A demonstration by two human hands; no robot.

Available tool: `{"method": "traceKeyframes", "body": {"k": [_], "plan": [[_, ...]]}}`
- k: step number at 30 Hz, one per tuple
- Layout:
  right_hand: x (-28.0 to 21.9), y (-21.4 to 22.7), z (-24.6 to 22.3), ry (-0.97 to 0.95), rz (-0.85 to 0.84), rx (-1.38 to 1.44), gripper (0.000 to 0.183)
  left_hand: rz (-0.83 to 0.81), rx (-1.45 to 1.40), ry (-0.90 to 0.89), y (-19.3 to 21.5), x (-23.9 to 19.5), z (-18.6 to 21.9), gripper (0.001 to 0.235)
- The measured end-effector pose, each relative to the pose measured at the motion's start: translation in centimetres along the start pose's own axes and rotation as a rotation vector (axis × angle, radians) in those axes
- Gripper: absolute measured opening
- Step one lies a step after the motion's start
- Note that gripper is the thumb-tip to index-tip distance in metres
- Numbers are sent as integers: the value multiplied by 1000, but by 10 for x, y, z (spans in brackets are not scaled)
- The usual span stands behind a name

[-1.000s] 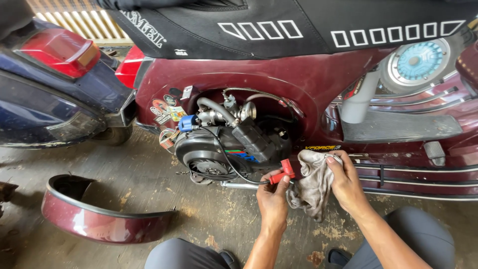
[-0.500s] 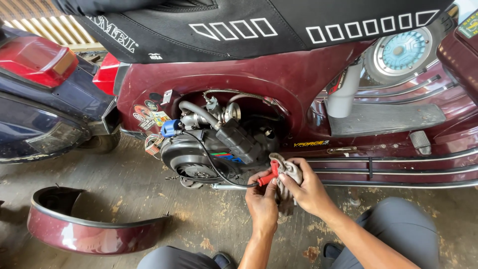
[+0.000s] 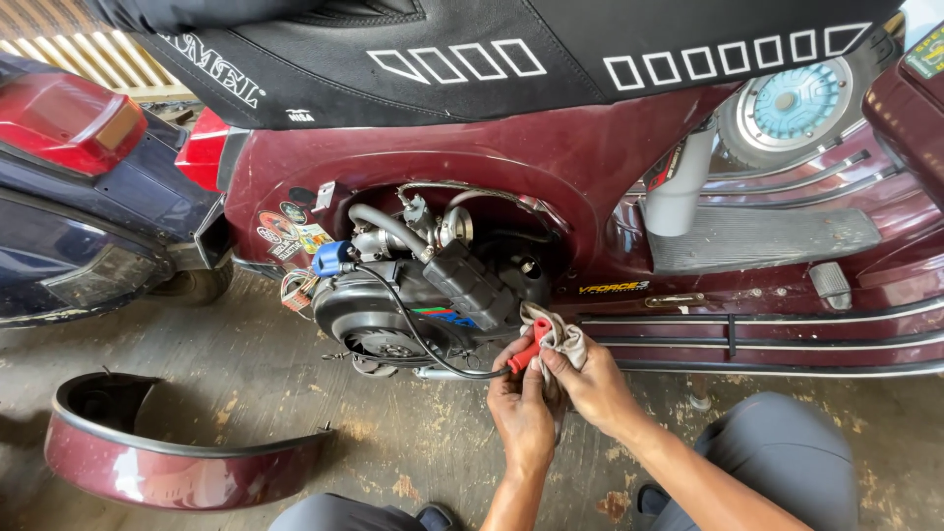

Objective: The person is working on the engine of a maroon scooter, using a wrench to tighten bolts and a cloth to wipe components. They manipulate various parts within the engine compartment, including a blue box and hoses, while sitting on the floor.

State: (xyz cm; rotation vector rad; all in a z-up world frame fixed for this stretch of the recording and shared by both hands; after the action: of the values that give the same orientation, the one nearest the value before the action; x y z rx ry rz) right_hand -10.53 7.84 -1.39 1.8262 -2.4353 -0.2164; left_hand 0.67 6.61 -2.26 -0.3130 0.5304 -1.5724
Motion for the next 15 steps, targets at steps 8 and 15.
{"method": "traceKeyframes", "body": {"k": [8, 15], "plan": [[-3, -16, -6, 675, 175, -343, 36, -5, -204, 49, -2, -5, 0, 29], [-2, -23, -18, 742, 248, -294, 31, 0, -199, 59, -2, -3, -7, 27]]}}
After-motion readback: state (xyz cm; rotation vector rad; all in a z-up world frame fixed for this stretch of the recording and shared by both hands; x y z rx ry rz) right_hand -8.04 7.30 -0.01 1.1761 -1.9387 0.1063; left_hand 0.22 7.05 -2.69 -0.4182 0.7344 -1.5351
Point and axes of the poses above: each hand's wrist, its own x-axis towards the middle knuckle, its own y-axis out of the back of the hand, z = x × y, the point moved 1 cm from there along x, towards the middle knuckle, and after that the axes turned 1 degree about y, right-handed, at the moved point
